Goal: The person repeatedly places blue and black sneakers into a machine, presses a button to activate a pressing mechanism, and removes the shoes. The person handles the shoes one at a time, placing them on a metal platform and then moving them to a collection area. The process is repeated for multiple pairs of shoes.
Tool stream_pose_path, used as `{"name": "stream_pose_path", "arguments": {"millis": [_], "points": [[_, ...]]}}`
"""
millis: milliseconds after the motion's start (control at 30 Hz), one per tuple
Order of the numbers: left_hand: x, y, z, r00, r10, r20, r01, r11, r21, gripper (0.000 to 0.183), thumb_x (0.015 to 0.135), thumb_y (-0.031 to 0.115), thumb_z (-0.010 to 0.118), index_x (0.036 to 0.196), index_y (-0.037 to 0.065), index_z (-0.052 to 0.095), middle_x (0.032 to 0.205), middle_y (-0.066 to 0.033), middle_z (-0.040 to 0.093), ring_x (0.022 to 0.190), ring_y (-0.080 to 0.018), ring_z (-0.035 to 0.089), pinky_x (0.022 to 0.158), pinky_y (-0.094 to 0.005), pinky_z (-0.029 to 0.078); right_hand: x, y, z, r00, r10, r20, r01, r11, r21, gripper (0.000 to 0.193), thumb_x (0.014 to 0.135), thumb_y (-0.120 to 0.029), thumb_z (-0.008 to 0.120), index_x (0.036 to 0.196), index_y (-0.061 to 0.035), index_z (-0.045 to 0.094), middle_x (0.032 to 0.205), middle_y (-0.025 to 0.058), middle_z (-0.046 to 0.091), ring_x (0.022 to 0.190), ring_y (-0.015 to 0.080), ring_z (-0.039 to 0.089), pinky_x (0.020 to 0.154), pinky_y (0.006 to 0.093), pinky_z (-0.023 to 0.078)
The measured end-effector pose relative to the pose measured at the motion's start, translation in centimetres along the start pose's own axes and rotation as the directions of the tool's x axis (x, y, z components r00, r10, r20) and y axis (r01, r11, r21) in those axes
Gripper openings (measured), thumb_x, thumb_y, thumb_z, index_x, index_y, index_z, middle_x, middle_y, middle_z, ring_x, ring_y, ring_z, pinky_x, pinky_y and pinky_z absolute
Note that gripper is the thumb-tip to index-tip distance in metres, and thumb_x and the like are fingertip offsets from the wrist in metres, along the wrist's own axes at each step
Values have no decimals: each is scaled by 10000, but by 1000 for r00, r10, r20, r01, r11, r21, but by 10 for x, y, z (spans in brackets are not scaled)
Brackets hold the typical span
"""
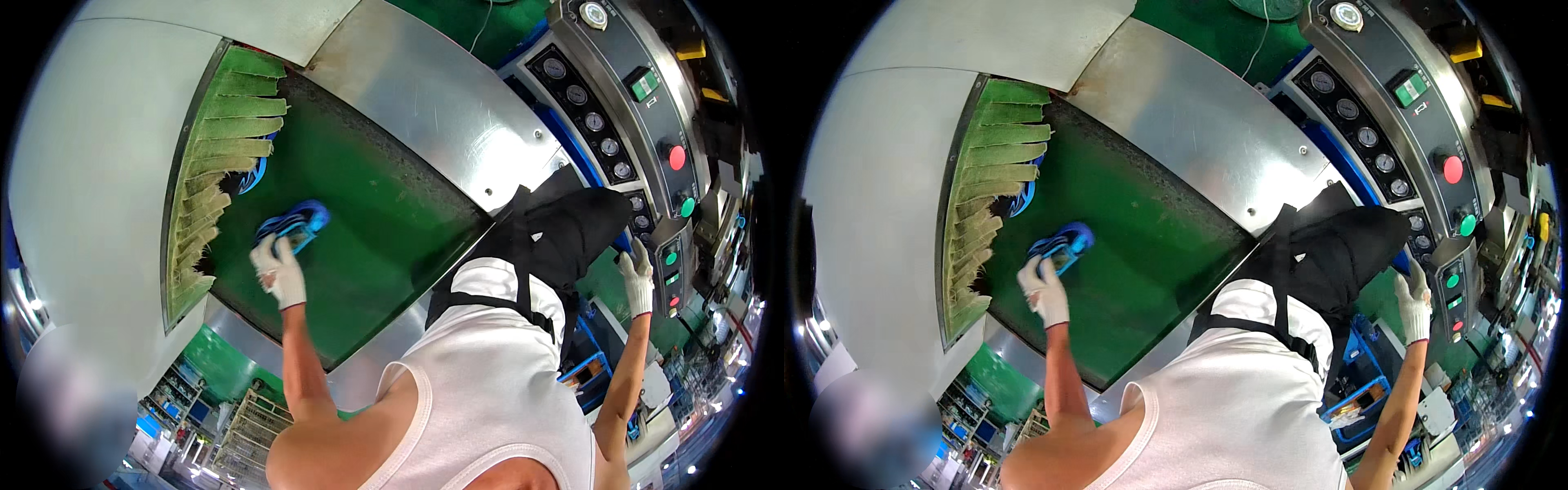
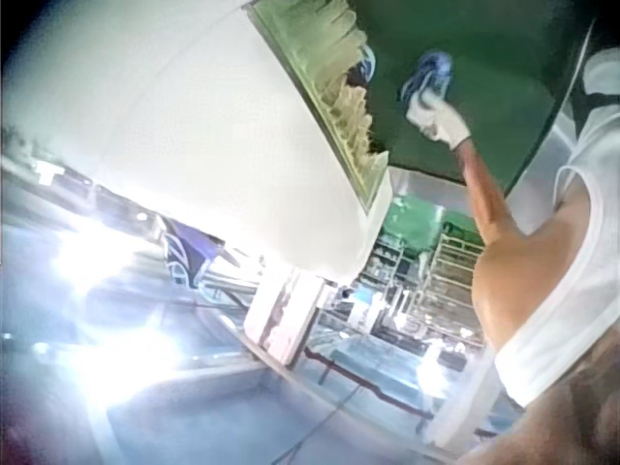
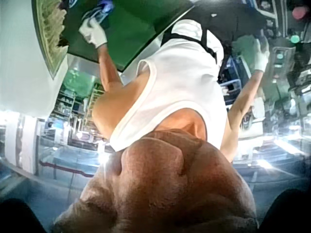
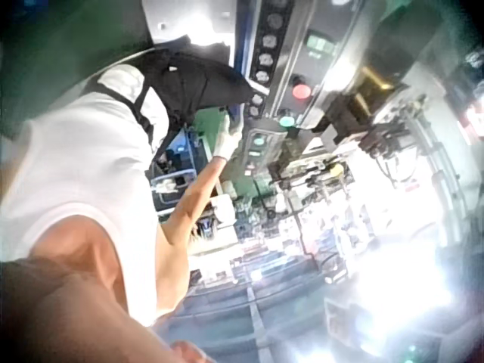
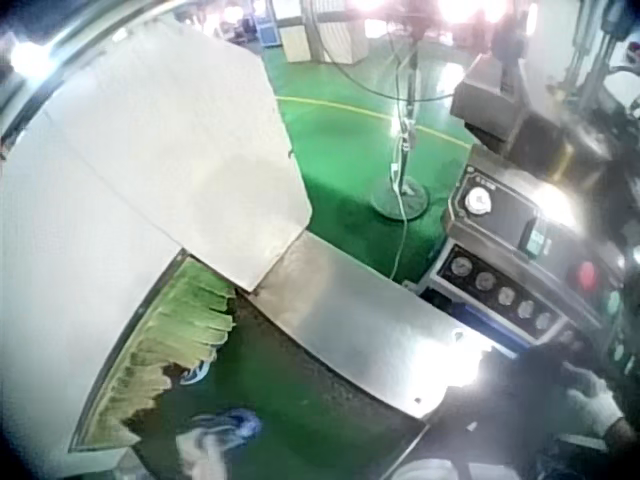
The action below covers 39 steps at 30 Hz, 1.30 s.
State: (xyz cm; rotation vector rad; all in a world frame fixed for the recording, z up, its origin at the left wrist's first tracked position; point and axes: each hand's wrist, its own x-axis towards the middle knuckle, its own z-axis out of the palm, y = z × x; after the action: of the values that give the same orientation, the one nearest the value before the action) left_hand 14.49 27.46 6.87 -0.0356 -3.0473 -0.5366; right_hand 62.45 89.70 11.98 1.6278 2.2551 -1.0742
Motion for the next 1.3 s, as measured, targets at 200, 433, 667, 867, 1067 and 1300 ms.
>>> {"name": "stream_pose_path", "arguments": {"millis": [200, 433, 667, 867, 1067, 1300], "points": [[-9, 122, 39, 848, 512, 141, -457, 839, -297, 260, 895, 121, 769, 1139, 55, 708, 1102, -175, 643, 968, -374, 667, 839, -462, 559, -48, -244, 64, 935, -318, 159, 276, 932, 235, 659, 914, -173, 758, 1499, 12, 518, 1362, 221, 674, 1216, 307, 691, 1041, 392, 544], [-65, 354, 11, 362, 930, 62, -667, 305, -680, 270, 797, 15, 812, 1051, 64, 734, 1056, -138, 675, 926, -330, 696, 777, -408, 573, -69, -283, 121, 579, -805, -128, 765, 590, -259, 626, 846, -260, 744, 1342, 81, 576, 1282, 315, 642, 1204, 435, 640, 1058, 491, 507], [-156, 562, -30, -319, 937, -142, -466, -285, -838, 403, 785, 109, 867, 1155, 48, 719, 1193, -188, 704, 1073, -384, 690, 925, -468, 567, -107, -182, -12, 899, -235, -369, 360, 876, 320, 522, 862, -289, 746, 1277, 7, 636, 1161, 219, 717, 1024, 343, 733, 907, 415, 577], [-268, 738, -56, -388, 819, -422, -495, -572, -654, 679, 800, 154, 863, 1404, 27, 580, 1451, -239, 554, 1339, -425, 551, 1118, -493, 467, -182, -44, 5, 869, 412, -275, 328, -63, 943, 598, 883, -237, 764, 1389, 26, 585, 1154, 68, 709, 966, 188, 699, 858, 353, 581], [-355, 927, 73, -307, 928, -211, -623, -363, -692, 649, 948, 346, 737, 1475, 20, 545, 1461, -228, 581, 1358, -332, 570, 1146, -424, 451, -180, 23, 75, 820, 572, 7, 475, -688, 549, 418, 981, -312, 702, 1293, -62, 583, 1122, 46, 697, 974, 188, 710, 847, 399, 639], [-438, 1055, 180, -122, 992, 5, -712, -84, -698, 626, 928, 287, 724, 1497, 81, 565, 1421, -214, 647, 1307, -321, 630, 1107, -396, 479, -178, 74, 63, 784, 598, -167, 548, -540, 639, 1036, 815, -478, 905, 1598, -74, 359, 1468, 99, 594, 1257, 280, 646, 1020, 484, 592]]}}
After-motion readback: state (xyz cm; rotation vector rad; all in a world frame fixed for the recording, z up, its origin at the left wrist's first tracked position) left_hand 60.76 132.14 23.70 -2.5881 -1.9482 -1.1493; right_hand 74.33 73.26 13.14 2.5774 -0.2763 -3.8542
